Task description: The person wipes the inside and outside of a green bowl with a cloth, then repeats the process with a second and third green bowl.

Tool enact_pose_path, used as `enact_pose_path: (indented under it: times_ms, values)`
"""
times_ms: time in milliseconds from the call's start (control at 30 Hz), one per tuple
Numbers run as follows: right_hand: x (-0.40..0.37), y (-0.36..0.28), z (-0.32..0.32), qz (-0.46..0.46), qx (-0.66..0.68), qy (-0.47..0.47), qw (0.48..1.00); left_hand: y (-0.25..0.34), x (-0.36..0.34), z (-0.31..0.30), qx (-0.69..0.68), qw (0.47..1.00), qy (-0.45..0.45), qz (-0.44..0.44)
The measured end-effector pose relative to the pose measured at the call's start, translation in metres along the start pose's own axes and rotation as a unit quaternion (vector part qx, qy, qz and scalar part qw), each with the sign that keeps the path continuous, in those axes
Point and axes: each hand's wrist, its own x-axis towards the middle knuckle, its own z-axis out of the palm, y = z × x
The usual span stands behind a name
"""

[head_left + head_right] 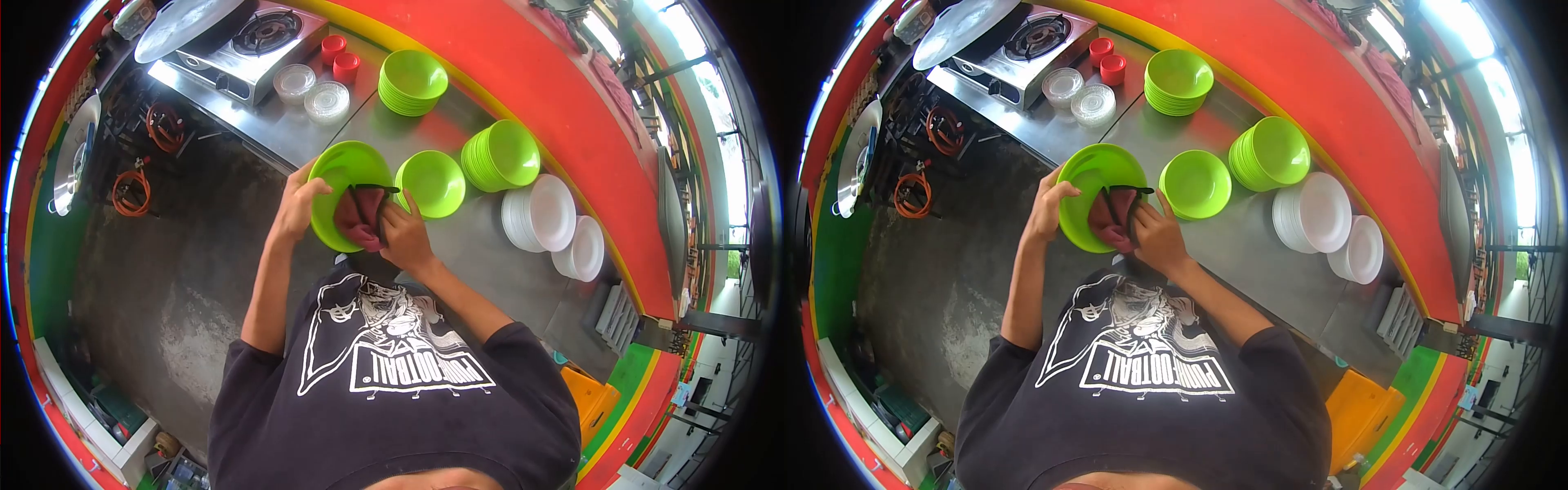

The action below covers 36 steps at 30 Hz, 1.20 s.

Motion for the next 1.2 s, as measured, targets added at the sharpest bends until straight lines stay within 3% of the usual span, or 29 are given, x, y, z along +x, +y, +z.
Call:
enact_pose_path:
  times_ms: [67,133,167,300,400,467,600,700,800,833,933,1033,1133,1200]
  values:
    - [0.002,-0.005,0.002,0.018,-0.003,-0.003,1.0,-0.011,0.004,0.003,0.008,1.0,0.025,0.016]
    - [0.0,-0.03,0.009,0.096,0.121,-0.031,0.987,-0.016,0.004,0.012,0.017,0.998,0.037,0.046]
    - [0.0,-0.044,0.012,0.135,0.182,-0.046,0.973,-0.014,0.001,0.017,0.025,0.999,0.047,0.002]
    - [0.011,-0.068,0.009,0.181,0.302,-0.018,0.936,-0.017,-0.002,0.023,0.046,0.997,0.048,-0.025]
    - [0.004,-0.046,0.016,0.043,0.182,0.023,0.982,-0.013,-0.001,0.011,0.042,0.998,0.023,-0.044]
    - [-0.005,-0.016,0.015,0.016,0.114,0.002,0.993,-0.024,0.003,0.0,-0.001,1.0,0.015,-0.003]
    - [-0.014,-0.003,0.01,0.022,0.024,-0.036,0.999,-0.017,0.004,-0.005,0.017,0.999,-0.008,-0.032]
    - [-0.014,-0.02,0.022,0.062,0.096,-0.091,0.989,-0.027,0.004,0.002,-0.012,1.0,0.006,-0.013]
    - [0.007,-0.052,0.009,0.099,0.277,-0.055,0.954,-0.034,0.004,0.031,-0.027,0.997,0.056,0.035]
    - [0.008,-0.054,0.007,0.15,0.339,-0.083,0.925,-0.035,0.003,0.028,-0.025,0.999,0.036,-0.01]
    - [0.016,-0.051,0.005,0.065,0.24,-0.036,0.968,-0.02,-0.003,0.024,0.06,0.997,-0.012,-0.055]
    - [0.01,-0.03,0.034,0.081,0.16,-0.064,0.982,0.016,-0.017,0.037,-0.017,0.993,-0.006,-0.115]
    - [0.009,-0.017,0.039,0.084,0.055,-0.099,0.99,0.018,-0.014,0.022,0.073,0.996,-0.007,-0.049]
    - [0.002,-0.02,0.036,0.086,0.068,-0.096,0.989,0.012,-0.018,0.014,0.051,0.997,0.014,-0.052]
